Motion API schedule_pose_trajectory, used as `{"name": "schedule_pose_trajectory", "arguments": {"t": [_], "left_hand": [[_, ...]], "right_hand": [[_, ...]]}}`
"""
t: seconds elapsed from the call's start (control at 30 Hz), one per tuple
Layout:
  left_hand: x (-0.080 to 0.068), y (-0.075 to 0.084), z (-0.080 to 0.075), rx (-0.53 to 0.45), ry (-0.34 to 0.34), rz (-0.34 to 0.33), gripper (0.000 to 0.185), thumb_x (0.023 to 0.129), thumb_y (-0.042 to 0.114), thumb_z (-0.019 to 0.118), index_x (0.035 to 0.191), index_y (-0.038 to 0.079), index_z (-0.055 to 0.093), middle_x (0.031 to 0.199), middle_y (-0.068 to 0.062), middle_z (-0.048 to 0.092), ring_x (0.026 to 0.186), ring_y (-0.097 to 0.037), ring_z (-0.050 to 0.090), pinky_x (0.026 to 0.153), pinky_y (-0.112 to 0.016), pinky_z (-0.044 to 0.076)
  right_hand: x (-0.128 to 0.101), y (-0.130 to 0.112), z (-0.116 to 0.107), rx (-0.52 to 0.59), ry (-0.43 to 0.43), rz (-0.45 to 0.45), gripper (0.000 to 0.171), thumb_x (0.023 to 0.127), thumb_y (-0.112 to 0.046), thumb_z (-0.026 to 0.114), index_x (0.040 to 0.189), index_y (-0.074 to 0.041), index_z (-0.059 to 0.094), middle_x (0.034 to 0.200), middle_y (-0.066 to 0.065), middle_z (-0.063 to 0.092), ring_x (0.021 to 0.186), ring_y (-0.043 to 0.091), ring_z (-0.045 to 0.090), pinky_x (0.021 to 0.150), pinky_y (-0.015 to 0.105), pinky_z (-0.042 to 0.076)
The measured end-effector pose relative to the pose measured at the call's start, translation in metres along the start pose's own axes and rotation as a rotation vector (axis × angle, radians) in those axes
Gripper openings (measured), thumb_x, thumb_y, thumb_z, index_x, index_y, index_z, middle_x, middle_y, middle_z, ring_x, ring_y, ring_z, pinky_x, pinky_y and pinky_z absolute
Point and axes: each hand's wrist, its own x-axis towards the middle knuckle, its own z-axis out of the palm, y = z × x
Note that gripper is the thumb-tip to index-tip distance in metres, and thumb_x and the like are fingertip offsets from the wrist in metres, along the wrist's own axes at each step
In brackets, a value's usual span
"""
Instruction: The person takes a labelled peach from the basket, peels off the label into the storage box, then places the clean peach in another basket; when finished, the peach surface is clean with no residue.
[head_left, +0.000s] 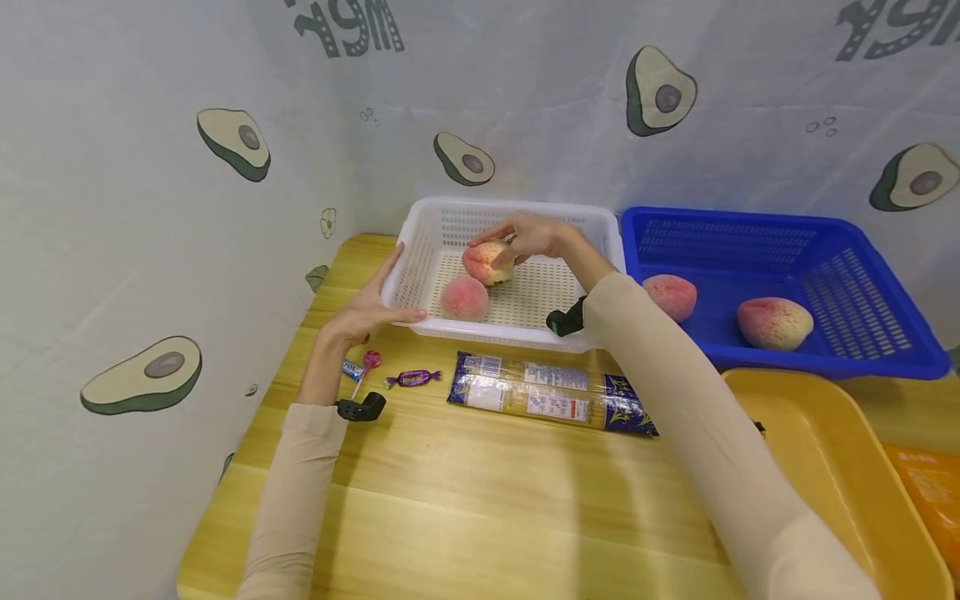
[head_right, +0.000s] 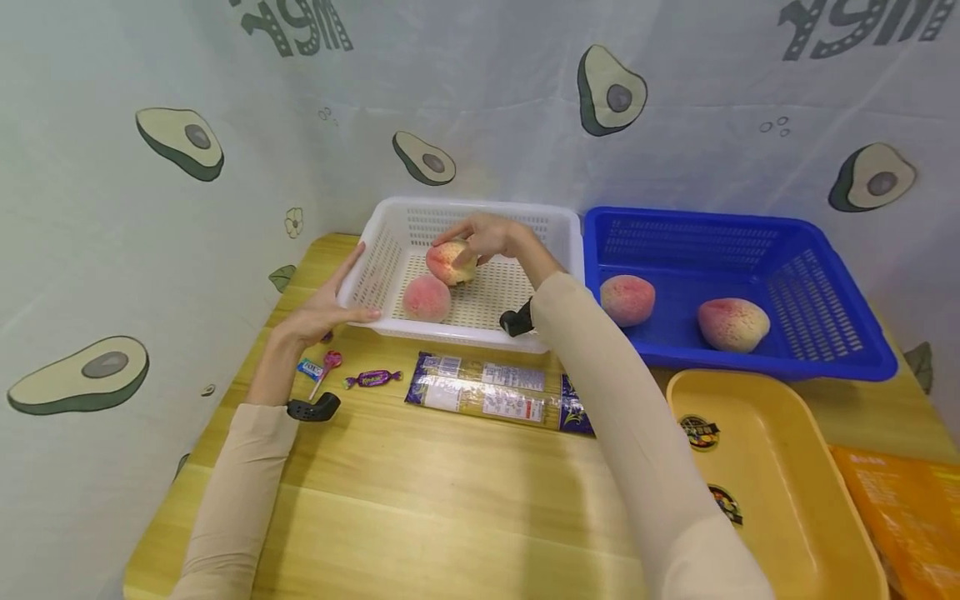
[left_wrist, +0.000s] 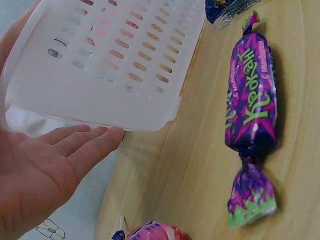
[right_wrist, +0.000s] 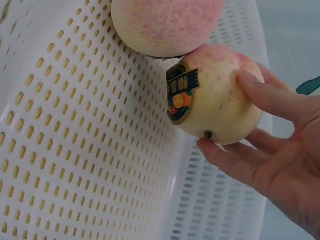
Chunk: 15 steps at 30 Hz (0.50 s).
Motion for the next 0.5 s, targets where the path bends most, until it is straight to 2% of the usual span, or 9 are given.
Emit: {"name": "schedule_pose_trajectory", "arguments": {"t": [0.23,0.4,0.5], "left_hand": [[-0.001,0.001,0.0,0.012,0.006,-0.002,0.118,0.084,0.01,0.08,0.166,0.04,0.001,0.174,-0.011,0.015,0.151,-0.04,0.033,0.126,-0.06,0.027],[-0.001,0.0,0.001,0.013,0.005,-0.002,0.119,0.084,0.012,0.082,0.166,0.041,0.0,0.174,-0.011,0.015,0.151,-0.041,0.033,0.127,-0.061,0.025],[-0.001,0.001,0.002,0.006,0.004,0.003,0.118,0.084,0.01,0.08,0.166,0.041,0.001,0.173,-0.011,0.016,0.151,-0.041,0.033,0.127,-0.061,0.026]], "right_hand": [[-0.024,-0.014,0.002,0.0,0.007,-0.114,0.053,0.096,-0.007,0.072,0.147,-0.016,0.06,0.156,0.009,0.052,0.131,0.028,0.057,0.099,0.041,0.058],[-0.055,-0.025,0.005,-0.003,0.03,-0.214,0.052,0.097,-0.012,0.07,0.148,-0.019,0.059,0.153,0.006,0.055,0.131,0.027,0.059,0.107,0.048,0.054],[-0.076,-0.031,0.008,0.035,0.054,-0.248,0.052,0.098,-0.011,0.067,0.149,-0.019,0.058,0.152,0.005,0.057,0.131,0.026,0.058,0.111,0.05,0.05]]}}
